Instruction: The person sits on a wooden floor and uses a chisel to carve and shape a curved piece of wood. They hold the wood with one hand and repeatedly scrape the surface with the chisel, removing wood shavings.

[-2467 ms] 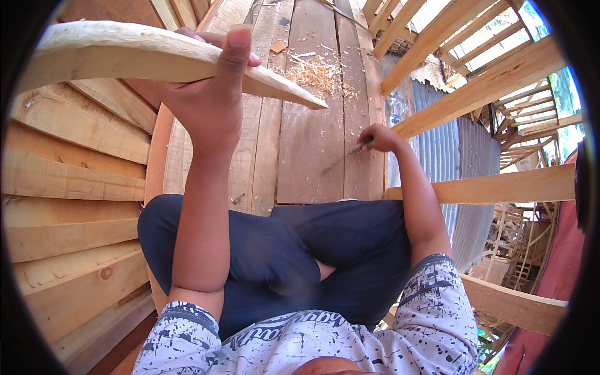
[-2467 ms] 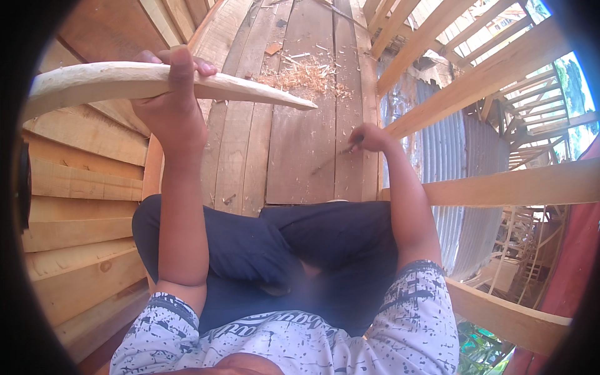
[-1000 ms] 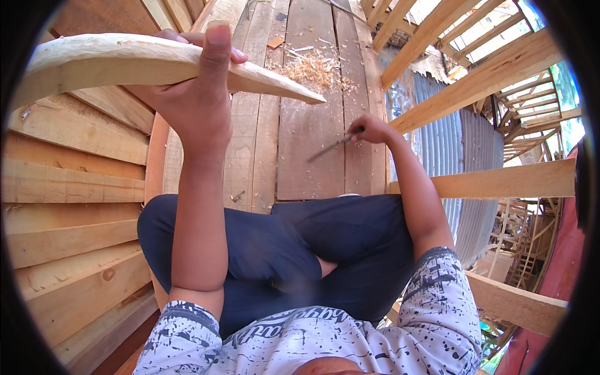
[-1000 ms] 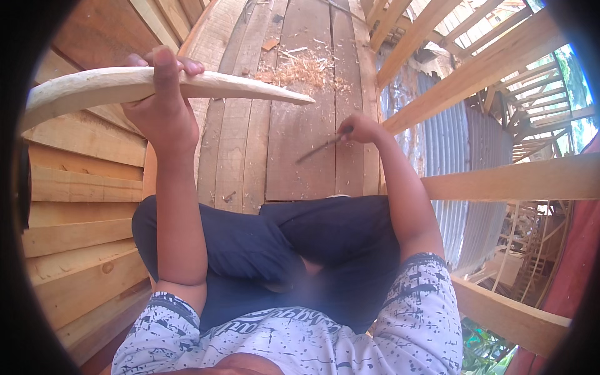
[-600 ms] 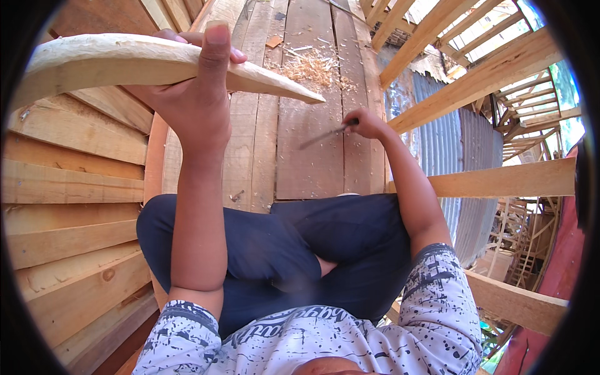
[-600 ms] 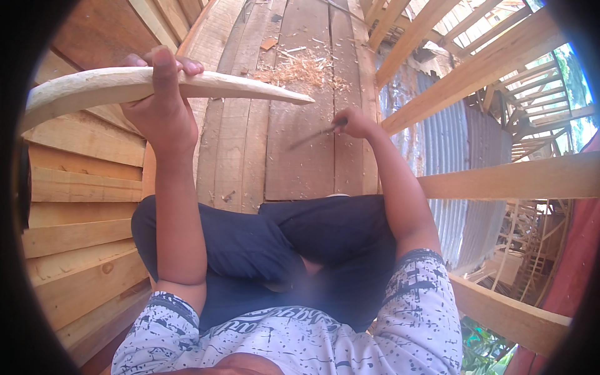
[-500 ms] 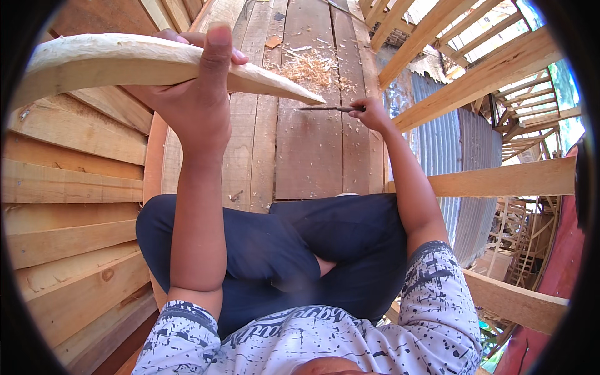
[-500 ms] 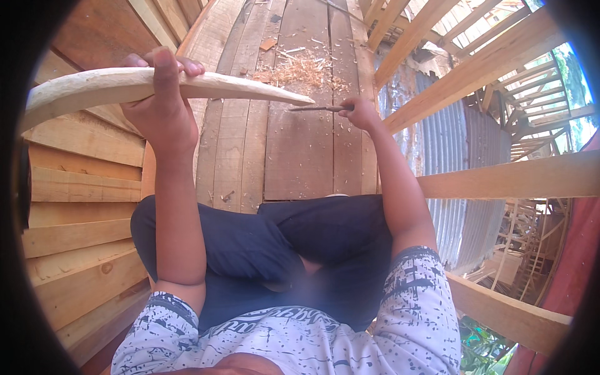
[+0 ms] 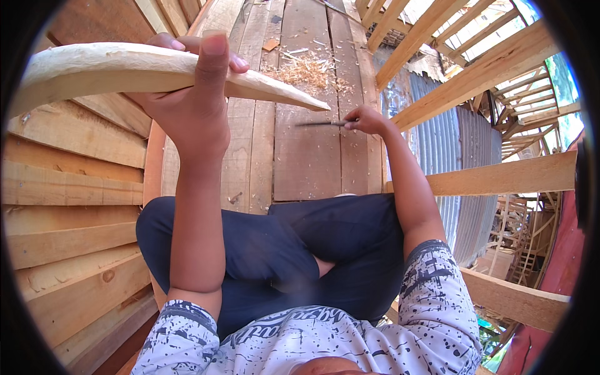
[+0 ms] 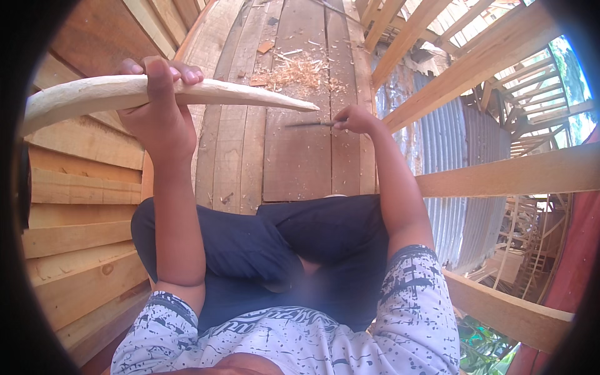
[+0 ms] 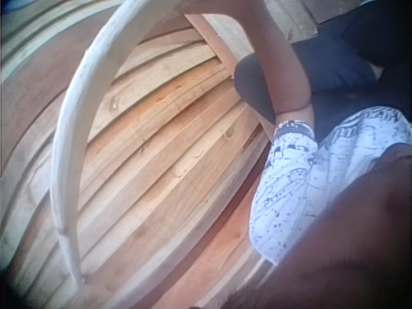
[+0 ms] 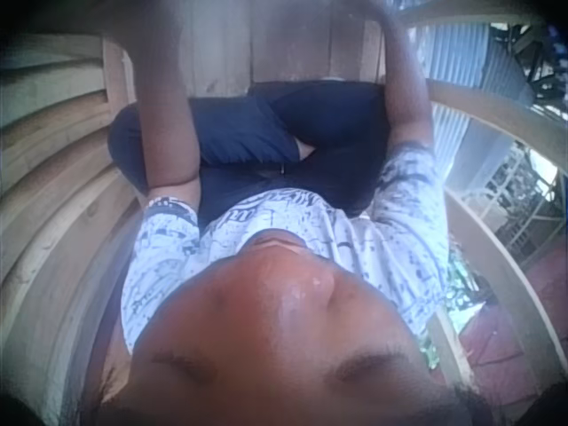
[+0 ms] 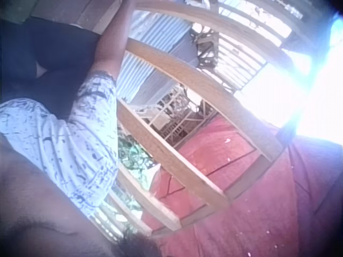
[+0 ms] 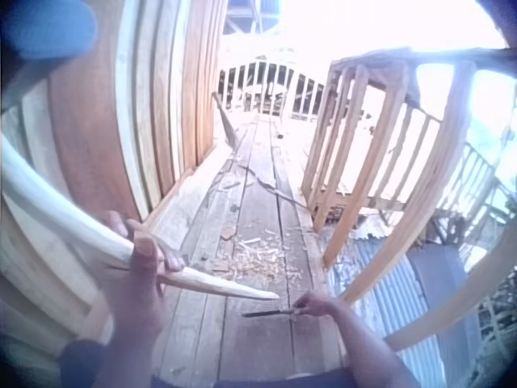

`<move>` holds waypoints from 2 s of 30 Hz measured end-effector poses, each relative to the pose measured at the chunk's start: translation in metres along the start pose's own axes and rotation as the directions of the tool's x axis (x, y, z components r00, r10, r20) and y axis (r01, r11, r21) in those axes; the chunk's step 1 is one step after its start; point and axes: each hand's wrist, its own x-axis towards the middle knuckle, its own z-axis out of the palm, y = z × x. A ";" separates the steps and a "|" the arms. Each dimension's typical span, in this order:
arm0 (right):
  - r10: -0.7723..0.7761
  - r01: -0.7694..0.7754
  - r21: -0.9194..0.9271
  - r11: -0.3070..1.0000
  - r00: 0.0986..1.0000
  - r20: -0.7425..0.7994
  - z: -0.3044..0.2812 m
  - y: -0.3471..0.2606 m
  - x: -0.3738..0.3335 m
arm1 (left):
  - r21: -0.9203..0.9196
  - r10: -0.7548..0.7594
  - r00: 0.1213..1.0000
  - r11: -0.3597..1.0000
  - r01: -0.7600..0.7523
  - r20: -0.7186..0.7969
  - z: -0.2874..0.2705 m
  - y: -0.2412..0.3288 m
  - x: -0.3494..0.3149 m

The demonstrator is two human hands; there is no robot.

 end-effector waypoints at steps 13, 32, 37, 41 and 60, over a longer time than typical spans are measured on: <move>-0.049 0.048 0.056 0.997 0.999 0.014 0.015 0.007 0.013 | -0.046 0.041 0.996 0.998 -0.037 0.077 0.004 0.002 -0.005; 0.058 -0.035 0.085 0.996 0.958 -0.282 0.018 -0.007 0.026 | -0.093 0.023 0.985 0.996 -0.007 0.173 0.012 0.007 -0.009; -0.139 0.123 0.093 0.988 0.973 0.183 0.022 0.004 0.008 | -0.098 0.015 0.985 0.995 0.002 0.170 0.015 0.009 -0.009; 0.056 -0.042 0.079 0.996 0.982 -0.179 0.027 -0.012 0.020 | -0.095 0.013 0.984 0.995 0.004 0.179 0.012 0.007 -0.009; 0.781 -0.091 0.929 0.360 0.574 -0.246 0.043 -0.157 0.021 | -0.214 -0.148 0.961 0.956 0.200 0.234 -0.014 0.019 -0.001</move>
